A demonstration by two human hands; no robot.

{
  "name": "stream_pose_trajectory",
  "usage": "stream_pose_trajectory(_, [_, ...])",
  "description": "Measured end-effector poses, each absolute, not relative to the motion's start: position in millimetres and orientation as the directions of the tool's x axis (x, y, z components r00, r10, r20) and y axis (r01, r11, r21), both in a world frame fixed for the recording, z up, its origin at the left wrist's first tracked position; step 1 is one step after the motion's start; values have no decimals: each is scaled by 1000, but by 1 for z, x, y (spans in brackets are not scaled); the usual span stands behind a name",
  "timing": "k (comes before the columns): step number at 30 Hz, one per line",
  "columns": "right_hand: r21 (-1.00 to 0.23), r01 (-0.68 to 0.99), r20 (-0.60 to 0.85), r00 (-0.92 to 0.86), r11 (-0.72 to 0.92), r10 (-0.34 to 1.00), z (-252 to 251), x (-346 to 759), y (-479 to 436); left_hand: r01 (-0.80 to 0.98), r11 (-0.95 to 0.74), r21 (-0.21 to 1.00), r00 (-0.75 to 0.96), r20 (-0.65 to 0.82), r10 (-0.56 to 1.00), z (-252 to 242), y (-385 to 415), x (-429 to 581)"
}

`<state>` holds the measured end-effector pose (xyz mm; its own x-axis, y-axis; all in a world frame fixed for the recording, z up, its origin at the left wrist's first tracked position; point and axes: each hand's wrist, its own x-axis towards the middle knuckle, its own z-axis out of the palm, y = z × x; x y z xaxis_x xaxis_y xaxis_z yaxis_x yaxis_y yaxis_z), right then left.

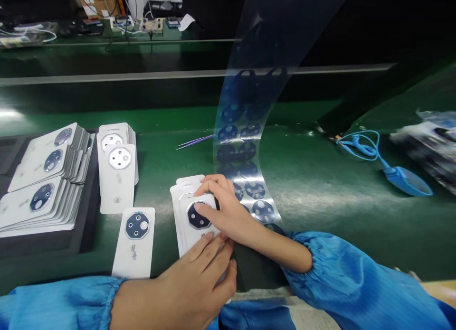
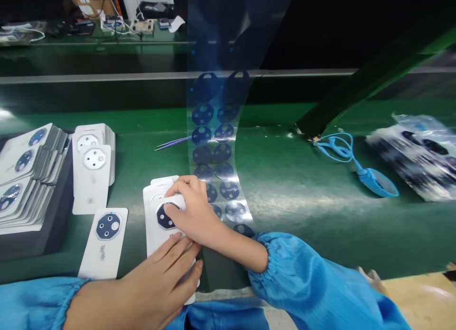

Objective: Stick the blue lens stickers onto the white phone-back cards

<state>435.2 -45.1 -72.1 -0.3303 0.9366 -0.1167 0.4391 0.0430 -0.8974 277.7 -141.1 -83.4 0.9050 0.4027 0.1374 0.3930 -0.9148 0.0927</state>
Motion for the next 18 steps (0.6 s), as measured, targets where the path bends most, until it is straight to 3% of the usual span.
stream_pose_trajectory(10, [-797,600,-205,-363,60,909,-58,435,-41,399,-912,100,903,133,409,-81,-141,277])
stream_pose_trajectory(18, [-866,469,-204,-651,176,731,-48,471,-18,378,-919,109,908,152,391,-78,-138,277])
